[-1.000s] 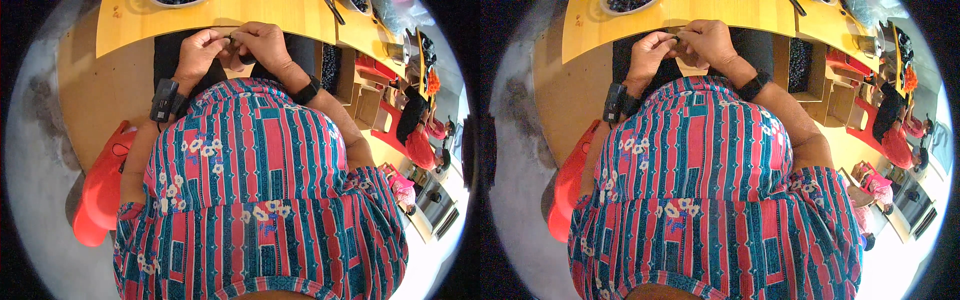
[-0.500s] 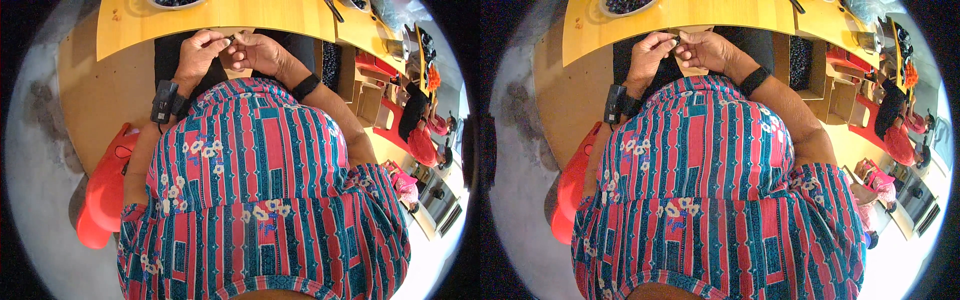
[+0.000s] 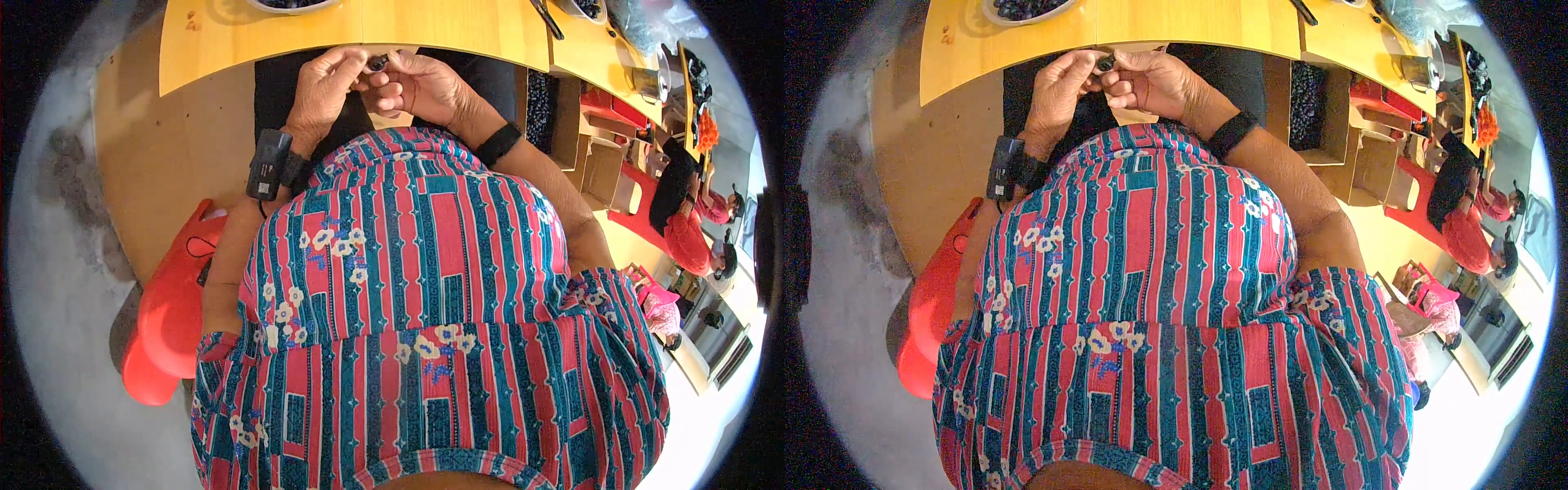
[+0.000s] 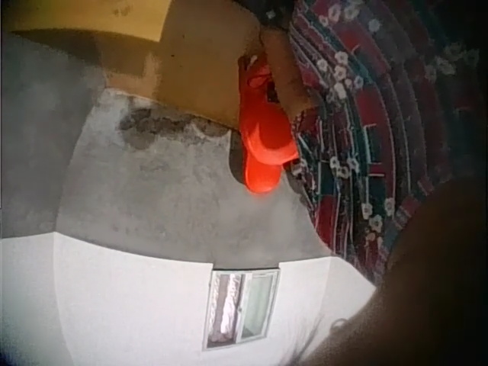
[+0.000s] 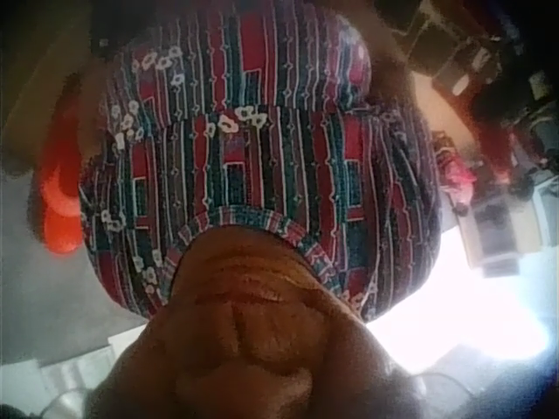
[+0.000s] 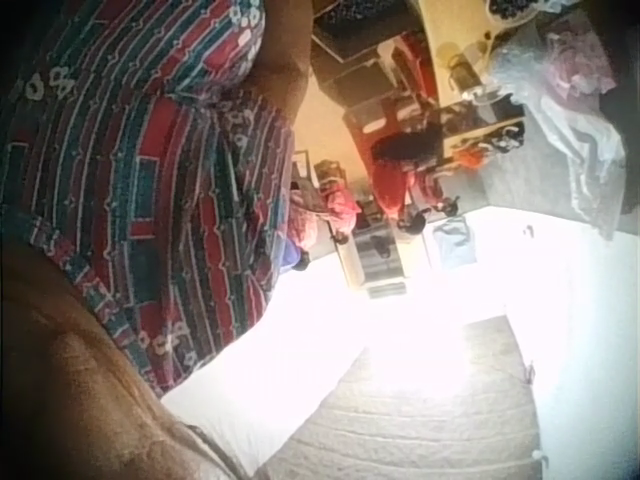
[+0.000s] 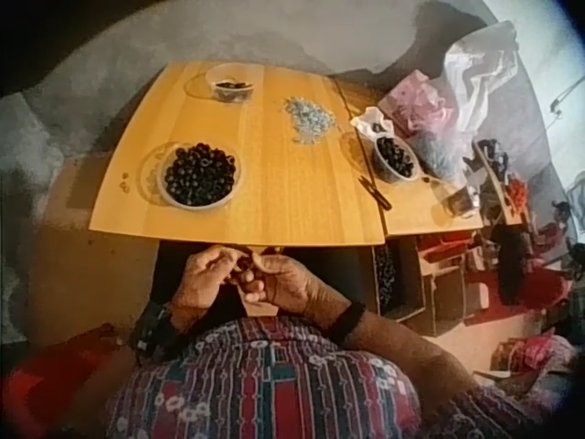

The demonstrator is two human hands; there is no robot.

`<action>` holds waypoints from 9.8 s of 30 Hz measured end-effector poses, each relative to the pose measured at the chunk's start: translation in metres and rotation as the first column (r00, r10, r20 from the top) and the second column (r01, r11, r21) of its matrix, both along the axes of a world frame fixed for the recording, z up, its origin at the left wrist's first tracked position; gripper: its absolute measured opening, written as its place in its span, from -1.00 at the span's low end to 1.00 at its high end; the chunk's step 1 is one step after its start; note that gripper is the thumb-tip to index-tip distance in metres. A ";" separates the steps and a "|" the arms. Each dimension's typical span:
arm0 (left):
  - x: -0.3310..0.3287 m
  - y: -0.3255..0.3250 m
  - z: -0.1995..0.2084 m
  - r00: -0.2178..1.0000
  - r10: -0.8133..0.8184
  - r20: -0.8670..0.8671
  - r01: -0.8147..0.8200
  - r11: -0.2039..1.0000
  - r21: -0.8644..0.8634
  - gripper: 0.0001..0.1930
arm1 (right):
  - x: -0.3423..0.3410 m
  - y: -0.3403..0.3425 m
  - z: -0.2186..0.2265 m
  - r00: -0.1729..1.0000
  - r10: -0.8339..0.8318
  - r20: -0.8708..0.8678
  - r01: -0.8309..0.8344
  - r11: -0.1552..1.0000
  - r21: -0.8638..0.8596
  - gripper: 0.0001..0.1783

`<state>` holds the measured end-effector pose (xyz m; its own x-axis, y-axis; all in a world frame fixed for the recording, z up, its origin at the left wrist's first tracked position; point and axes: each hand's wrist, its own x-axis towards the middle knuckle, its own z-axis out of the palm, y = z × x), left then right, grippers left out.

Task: The person picks up plastic components from bowls on the table and assembles them together by hand.

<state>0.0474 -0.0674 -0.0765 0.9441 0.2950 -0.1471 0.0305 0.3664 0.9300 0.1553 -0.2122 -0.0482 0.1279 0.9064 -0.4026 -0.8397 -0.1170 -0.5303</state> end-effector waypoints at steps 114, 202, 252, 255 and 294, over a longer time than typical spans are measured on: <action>-0.005 0.004 -0.002 0.987 -0.152 -0.052 0.151 0.988 -0.020 -0.81 | -0.020 0.002 0.023 0.295 0.063 0.953 0.376 0.909 -0.177 -0.85; -0.007 -0.014 0.016 0.988 -0.142 0.061 0.145 0.988 -0.050 -0.57 | -0.008 -0.001 0.012 0.976 -0.203 0.080 0.196 0.977 0.084 -0.72; -0.005 -0.009 0.004 0.988 -0.002 0.156 -0.044 0.956 0.291 -0.83 | -0.013 -0.011 0.000 0.988 -0.102 0.115 0.106 0.994 -0.033 -0.66; -0.005 -0.009 0.004 0.989 -0.112 0.094 0.084 0.961 0.262 -0.74 | -0.015 -0.008 0.003 0.961 -0.096 0.258 0.122 0.988 -0.089 -0.69; -0.003 -0.008 0.025 0.924 -0.383 -0.006 0.357 0.867 -0.348 -0.50 | 0.032 -0.031 0.053 0.913 -0.407 -0.023 0.405 0.900 0.160 -0.57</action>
<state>0.0449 -0.0756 -0.0512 0.9570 -0.1527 -0.2465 0.2879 0.6025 0.7444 0.1874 -0.2432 0.0046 0.5021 0.8264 -0.2551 -0.7904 0.3187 -0.5232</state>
